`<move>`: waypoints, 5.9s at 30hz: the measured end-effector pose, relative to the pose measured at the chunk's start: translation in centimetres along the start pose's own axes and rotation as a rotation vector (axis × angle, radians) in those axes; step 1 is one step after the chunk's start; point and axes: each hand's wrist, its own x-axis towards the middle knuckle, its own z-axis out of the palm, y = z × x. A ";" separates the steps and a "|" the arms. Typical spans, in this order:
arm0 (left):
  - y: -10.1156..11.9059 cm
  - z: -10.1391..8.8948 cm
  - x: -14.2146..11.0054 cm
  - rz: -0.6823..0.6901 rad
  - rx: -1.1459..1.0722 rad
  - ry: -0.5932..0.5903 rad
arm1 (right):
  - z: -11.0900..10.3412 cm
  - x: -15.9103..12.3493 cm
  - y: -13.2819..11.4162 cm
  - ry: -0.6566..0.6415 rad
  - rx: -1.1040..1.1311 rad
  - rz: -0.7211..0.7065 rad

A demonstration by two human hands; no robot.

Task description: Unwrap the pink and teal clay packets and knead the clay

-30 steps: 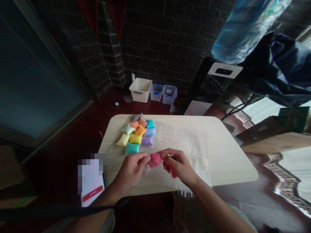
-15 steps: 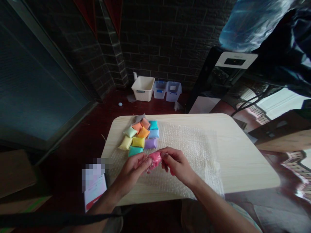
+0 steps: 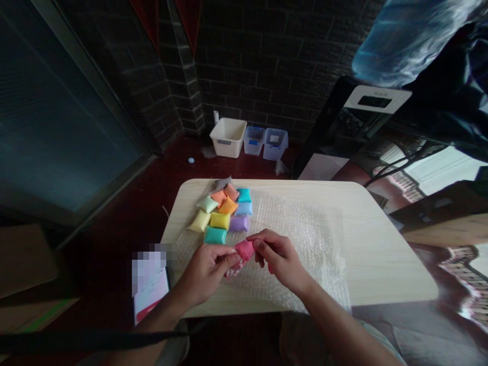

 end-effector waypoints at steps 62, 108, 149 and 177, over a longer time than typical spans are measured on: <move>-0.4 0.3 0.6 0.088 0.076 0.085 | -0.2 -0.2 0.1 0.110 -0.091 -0.115; -0.5 0.4 0.1 -0.035 0.025 0.211 | -0.5 -0.2 -0.4 -0.030 0.129 0.210; -0.6 -0.4 0.5 0.016 0.003 0.235 | -0.1 -0.1 -0.2 -0.112 0.099 0.215; -0.5 0.5 1.1 -0.028 -0.401 0.173 | 0.1 -0.3 -0.3 0.113 0.013 0.176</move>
